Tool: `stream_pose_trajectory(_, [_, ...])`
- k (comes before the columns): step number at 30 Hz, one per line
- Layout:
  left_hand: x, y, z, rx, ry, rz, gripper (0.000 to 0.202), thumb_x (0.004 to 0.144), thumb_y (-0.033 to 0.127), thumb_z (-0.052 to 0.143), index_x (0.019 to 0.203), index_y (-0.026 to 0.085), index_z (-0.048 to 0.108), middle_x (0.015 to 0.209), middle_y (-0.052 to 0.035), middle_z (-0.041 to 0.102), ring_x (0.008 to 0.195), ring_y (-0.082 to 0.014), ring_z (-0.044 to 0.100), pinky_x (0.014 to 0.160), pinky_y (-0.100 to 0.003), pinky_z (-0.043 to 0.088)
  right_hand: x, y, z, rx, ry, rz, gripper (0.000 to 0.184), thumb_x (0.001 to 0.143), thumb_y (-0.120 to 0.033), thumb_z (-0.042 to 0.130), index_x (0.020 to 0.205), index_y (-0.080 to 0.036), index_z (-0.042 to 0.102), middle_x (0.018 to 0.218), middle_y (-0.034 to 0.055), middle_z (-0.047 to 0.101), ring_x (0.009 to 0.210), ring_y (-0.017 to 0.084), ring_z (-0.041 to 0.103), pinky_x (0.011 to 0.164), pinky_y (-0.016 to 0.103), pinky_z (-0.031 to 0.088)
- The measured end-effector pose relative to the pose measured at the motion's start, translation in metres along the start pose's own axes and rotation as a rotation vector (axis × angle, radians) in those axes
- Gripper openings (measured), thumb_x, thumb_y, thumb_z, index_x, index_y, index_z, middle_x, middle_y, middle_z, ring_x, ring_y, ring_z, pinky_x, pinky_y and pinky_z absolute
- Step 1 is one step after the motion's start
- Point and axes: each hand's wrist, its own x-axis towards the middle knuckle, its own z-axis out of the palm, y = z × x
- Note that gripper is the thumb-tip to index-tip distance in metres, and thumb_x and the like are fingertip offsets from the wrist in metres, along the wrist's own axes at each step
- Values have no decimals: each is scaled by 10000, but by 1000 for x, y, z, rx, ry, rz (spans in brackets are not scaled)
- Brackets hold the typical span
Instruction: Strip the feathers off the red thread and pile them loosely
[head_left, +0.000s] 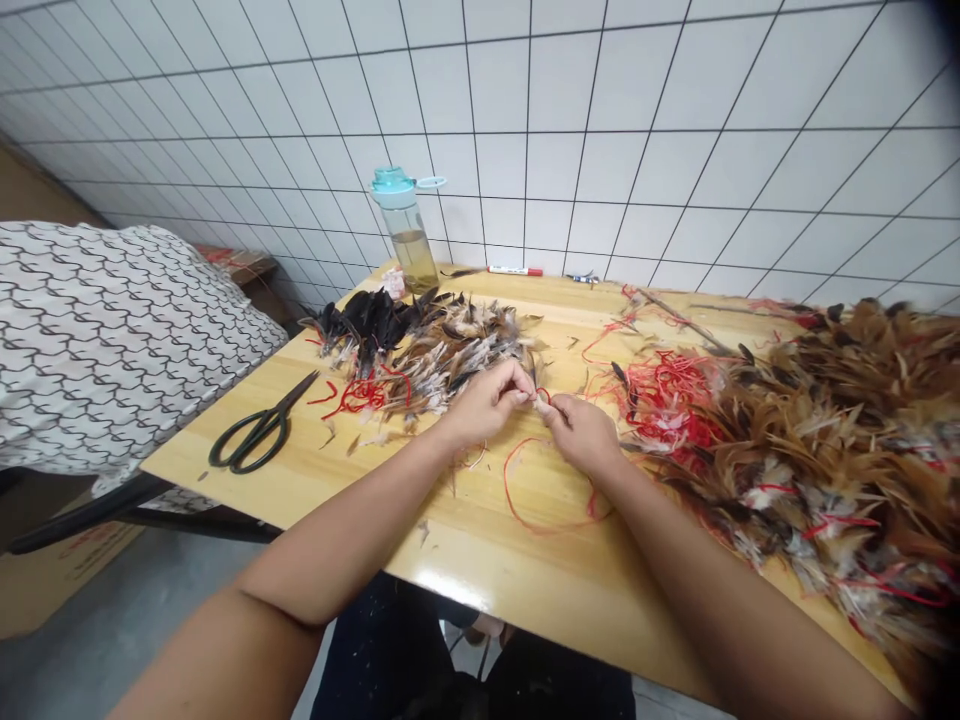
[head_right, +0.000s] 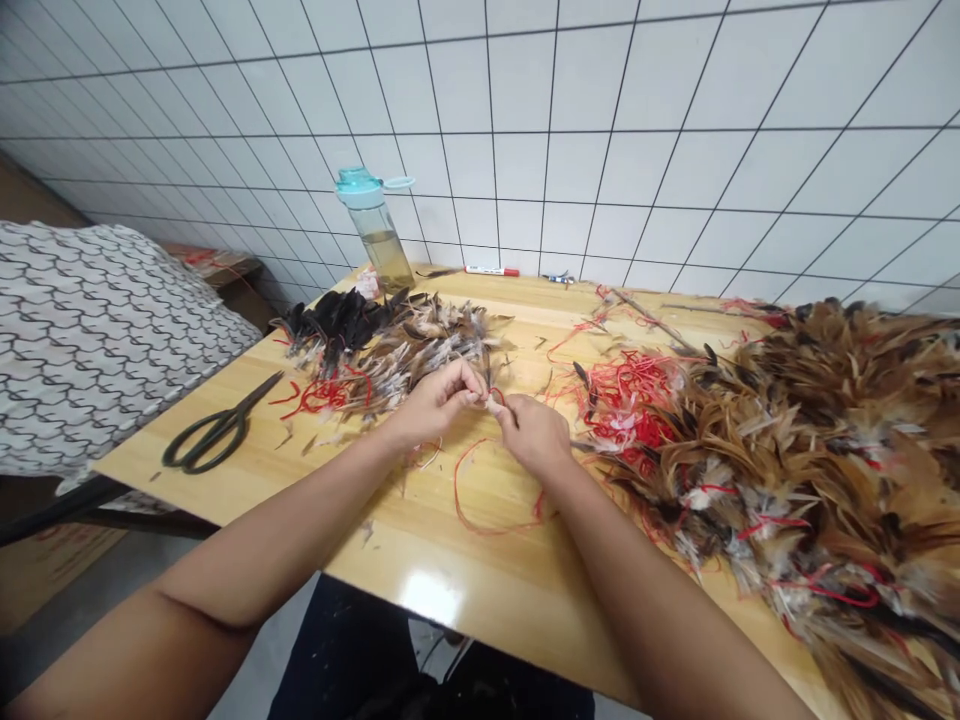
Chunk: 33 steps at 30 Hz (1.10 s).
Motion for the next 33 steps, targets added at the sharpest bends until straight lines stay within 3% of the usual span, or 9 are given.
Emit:
stream_pose_trajectory(6, [-1, 7, -2, 209, -28, 156, 82, 857, 124, 476, 837, 189, 522, 895, -58, 629, 873, -166, 584, 832, -289, 426, 8, 10, 1, 664, 17, -48, 377, 848, -525, 491, 818, -176, 631, 724, 3, 626, 696, 152, 568, 656, 258, 435])
stream_pose_trajectory(11, [-2, 13, -3, 261, -100, 196, 108, 859, 123, 461, 834, 195, 539, 889, -63, 643, 866, -171, 586, 828, -294, 425, 9, 13, 4, 847, -63, -101, 353, 783, -526, 588, 760, -177, 633, 749, 9, 648, 747, 161, 581, 739, 288, 466])
stream_pose_trajectory(16, [-2, 13, 1, 50, -10, 133, 50, 862, 211, 532, 839, 178, 561, 924, -69, 637, 919, -175, 588, 878, -303, 438, 12, 16, 9, 864, 10, -115, 363, 798, -533, 561, 689, -187, 572, 718, 12, 624, 717, 148, 562, 755, 291, 467])
stream_pose_trajectory(20, [-1, 9, 5, -127, 84, -83, 130, 829, 286, 598, 843, 167, 547, 835, -36, 604, 792, -144, 573, 766, -268, 449, 11, 16, 11, 829, 56, -102, 339, 812, -516, 534, 693, -199, 551, 719, 12, 619, 707, 149, 557, 732, 287, 472])
stream_pose_trajectory(23, [0, 6, 7, -199, 39, -224, 231, 818, 371, 619, 842, 150, 555, 765, -21, 592, 694, -122, 543, 698, -255, 435, 11, 15, 12, 795, 105, -115, 297, 824, -472, 519, 715, -200, 573, 719, 19, 627, 716, 160, 571, 726, 294, 476])
stream_pose_trajectory(28, [1, 4, 11, -314, 36, -280, 362, 738, 479, 692, 791, 141, 571, 709, -6, 586, 646, -107, 519, 650, -241, 410, 9, 12, 12, 532, 188, -219, 220, 857, -337, 493, 737, -211, 627, 723, 38, 628, 724, 173, 582, 725, 298, 462])
stream_pose_trajectory(33, [2, 2, 13, -296, 47, -299, 305, 696, 393, 722, 753, 147, 550, 683, 19, 557, 651, -102, 497, 636, -229, 387, 3, 8, 14, 253, 199, -293, 202, 885, -274, 484, 754, -207, 623, 765, 53, 625, 751, 173, 587, 719, 287, 446])
